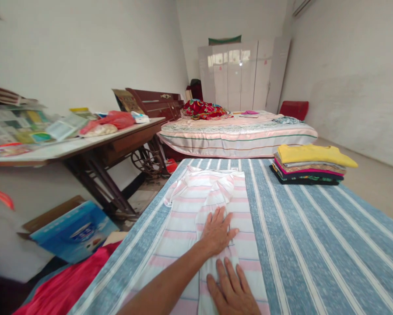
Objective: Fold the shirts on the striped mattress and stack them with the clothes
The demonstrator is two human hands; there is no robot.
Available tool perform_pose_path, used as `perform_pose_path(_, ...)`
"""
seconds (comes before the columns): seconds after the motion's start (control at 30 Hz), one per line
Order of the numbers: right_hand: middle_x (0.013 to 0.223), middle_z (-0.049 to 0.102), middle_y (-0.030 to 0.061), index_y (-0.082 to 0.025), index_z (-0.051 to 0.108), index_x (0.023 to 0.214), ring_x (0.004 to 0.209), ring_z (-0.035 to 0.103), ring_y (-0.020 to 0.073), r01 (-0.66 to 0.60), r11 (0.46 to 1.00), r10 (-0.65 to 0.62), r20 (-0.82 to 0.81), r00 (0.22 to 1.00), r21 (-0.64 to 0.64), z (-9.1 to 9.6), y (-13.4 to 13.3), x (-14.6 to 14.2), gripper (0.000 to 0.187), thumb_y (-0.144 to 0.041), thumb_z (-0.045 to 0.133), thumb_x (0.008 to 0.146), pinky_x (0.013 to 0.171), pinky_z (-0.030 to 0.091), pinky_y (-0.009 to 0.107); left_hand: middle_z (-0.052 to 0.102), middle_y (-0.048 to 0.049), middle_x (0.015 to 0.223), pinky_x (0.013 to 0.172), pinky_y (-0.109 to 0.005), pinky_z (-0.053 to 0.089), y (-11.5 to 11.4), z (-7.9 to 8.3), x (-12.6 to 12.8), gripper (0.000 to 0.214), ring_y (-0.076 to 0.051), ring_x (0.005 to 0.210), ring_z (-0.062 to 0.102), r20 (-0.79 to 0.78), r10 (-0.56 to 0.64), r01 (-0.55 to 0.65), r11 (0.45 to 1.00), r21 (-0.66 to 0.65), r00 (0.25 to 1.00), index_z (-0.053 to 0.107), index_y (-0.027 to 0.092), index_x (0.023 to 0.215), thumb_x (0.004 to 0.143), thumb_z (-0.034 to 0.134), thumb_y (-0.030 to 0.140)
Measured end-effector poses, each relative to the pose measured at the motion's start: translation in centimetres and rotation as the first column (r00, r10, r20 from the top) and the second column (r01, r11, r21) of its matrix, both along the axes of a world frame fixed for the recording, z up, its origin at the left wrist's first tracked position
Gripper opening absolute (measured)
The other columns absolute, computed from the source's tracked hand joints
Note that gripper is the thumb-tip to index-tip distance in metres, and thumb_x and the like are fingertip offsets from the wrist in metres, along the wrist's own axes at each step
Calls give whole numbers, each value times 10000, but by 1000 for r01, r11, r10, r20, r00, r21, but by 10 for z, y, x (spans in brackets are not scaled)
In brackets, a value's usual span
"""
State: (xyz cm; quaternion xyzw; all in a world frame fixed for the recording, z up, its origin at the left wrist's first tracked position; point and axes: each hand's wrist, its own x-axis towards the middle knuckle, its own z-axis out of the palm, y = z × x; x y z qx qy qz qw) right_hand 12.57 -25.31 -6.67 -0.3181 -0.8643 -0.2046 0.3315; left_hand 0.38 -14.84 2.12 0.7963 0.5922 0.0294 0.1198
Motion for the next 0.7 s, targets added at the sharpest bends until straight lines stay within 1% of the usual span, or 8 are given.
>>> perform_pose_path(0.07,1244,582,111,-233,495,1285,1200,471,309,12,999,-10,49,999,-36,-3,-2,1,514,-527,458,865,976,367,456,107,-96,1535,1112,-503,87,-3,2,0,686,-263,1404,45,-1,-5,5,1000,2,1000,272,233,1428,871,196,626)
perform_pose_path(0.13,1274,554,130,-239,461,1323,1174,493,331,7,996,2,102,995,-84,-5,-3,3,601,-599,453,841,931,396,457,130,-93,1532,1112,-498,96,-11,6,-2,685,-258,1404,59,-1,-11,11,1000,12,1000,259,239,1433,872,193,626)
perform_pose_path(0.23,1343,471,166,-236,402,1373,1189,469,380,-16,977,46,139,989,-212,-4,-4,6,717,-664,458,801,904,405,490,144,-105,1528,1112,-495,89,-26,11,-10,672,-263,1403,59,-23,9,-8,1000,23,1000,279,221,1428,878,214,602)
perform_pose_path(0.33,1425,345,162,-236,359,1402,1271,353,404,-28,922,78,114,990,-386,2,-8,6,787,-704,451,776,966,343,543,115,-123,1530,1112,-488,84,-37,13,-22,680,-288,1401,41,-68,110,-110,994,7,992,284,191,1428,875,245,585)
perform_pose_path(0.4,1442,305,158,-235,358,1403,1298,300,406,-28,880,87,102,991,-475,8,-11,6,795,-709,451,772,990,312,570,104,-136,1529,1109,-490,86,-41,12,-28,710,-308,1398,28,-78,165,-166,986,-9,983,291,187,1426,857,266,611)
perform_pose_path(0.53,1438,273,187,-204,371,1397,1307,255,422,-32,802,118,107,987,-596,27,-15,6,804,-716,427,780,984,299,622,120,-131,1529,1100,-508,86,-41,11,-29,726,-334,1393,34,-74,197,-198,980,-5,978,326,207,1410,830,297,642)
perform_pose_path(0.63,1439,250,194,-187,371,1395,1312,223,422,-13,736,126,119,985,-677,43,-17,6,806,-718,402,789,995,274,640,136,-115,1530,1103,-507,65,-37,12,-21,660,-343,1391,40,-78,179,-174,983,64,981,393,205,1373,838,341,590)
perform_pose_path(0.7,1444,230,193,-182,364,1398,1320,193,415,5,700,125,130,984,-714,52,-18,5,804,-718,380,798,1008,253,638,159,-113,1525,1113,-473,74,-34,12,-14,596,-306,1396,70,-73,91,-85,993,86,993,409,191,1360,867,335,518)
